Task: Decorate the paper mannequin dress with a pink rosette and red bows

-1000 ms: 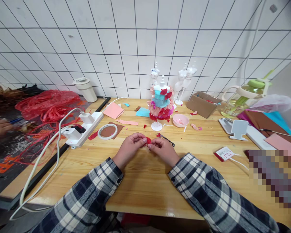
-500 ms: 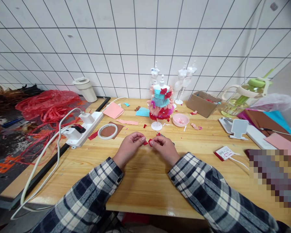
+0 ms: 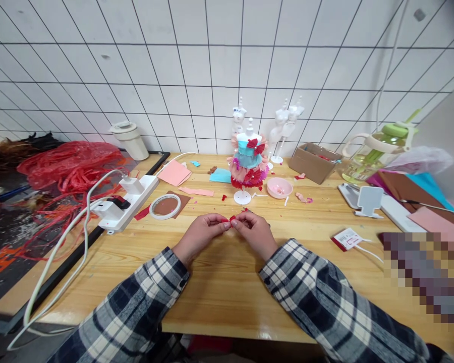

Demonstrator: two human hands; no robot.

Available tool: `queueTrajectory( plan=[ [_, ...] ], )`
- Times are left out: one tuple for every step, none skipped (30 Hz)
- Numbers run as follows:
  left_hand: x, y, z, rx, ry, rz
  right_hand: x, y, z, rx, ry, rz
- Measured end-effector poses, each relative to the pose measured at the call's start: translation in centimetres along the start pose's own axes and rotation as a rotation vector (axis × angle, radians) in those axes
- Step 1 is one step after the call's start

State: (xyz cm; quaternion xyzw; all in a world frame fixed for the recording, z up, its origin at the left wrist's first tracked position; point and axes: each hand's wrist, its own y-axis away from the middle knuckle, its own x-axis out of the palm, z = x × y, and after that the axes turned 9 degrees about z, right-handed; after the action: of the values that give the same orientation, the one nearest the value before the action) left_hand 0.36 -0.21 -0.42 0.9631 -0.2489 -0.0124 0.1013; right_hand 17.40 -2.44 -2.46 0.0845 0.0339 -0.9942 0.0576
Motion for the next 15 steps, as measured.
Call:
queueTrajectory(
  plan=[
    [-0.06,-0.04,0.04,0.003,-0.017,0.001,0.00,0.00,0.02,0.004,0.000,0.000],
    [-0.11,-0.08,0.08,0.011,-0.031,0.001,0.00,0.00,0.06,0.008,-0.001,0.005],
    [-0.15,-0.11,0.11,0.020,-0.039,0.000,0.00,0.00,0.12,0.011,-0.003,0.013],
    [-0.17,-0.12,0.13,0.032,-0.038,-0.003,0.00,0.00,0.19,0.014,-0.003,0.021],
    [-0.16,-0.12,0.14,0.043,-0.032,-0.007,0.00,0.01,0.26,0.018,-0.002,0.029],
    [-0.14,-0.10,0.14,0.052,-0.020,-0.008,0.00,0.02,0.33,0.022,-0.002,0.034],
    [-0.09,-0.08,0.13,0.058,-0.002,-0.007,0.00,0.03,0.38,0.026,-0.003,0.035],
    [-0.02,-0.05,0.12,0.060,0.017,0.004,0.01,0.04,0.41,0.028,-0.005,0.030],
    [0.05,-0.03,0.10,0.059,0.032,0.020,0.02,0.05,0.41,0.028,-0.008,0.022],
    [0.13,-0.01,0.07,0.055,0.039,0.042,0.03,0.07,0.38,0.025,-0.011,0.015],
    [0.21,0.00,0.05,0.050,0.040,0.067,0.05,0.07,0.34,0.021,-0.014,0.012],
    [0.26,0.00,0.03,0.046,0.035,0.091,0.06,0.07,0.28,0.017,-0.017,0.012],
    [0.30,-0.01,0.02,0.044,0.027,0.107,0.06,0.07,0.21,0.015,-0.018,0.017],
    [0.31,-0.01,0.01,0.046,0.019,0.113,0.07,0.06,0.14,0.014,-0.019,0.022],
    [0.30,-0.02,0.02,0.051,0.013,0.110,0.06,0.05,0.08,0.013,-0.019,0.027]
  ],
)
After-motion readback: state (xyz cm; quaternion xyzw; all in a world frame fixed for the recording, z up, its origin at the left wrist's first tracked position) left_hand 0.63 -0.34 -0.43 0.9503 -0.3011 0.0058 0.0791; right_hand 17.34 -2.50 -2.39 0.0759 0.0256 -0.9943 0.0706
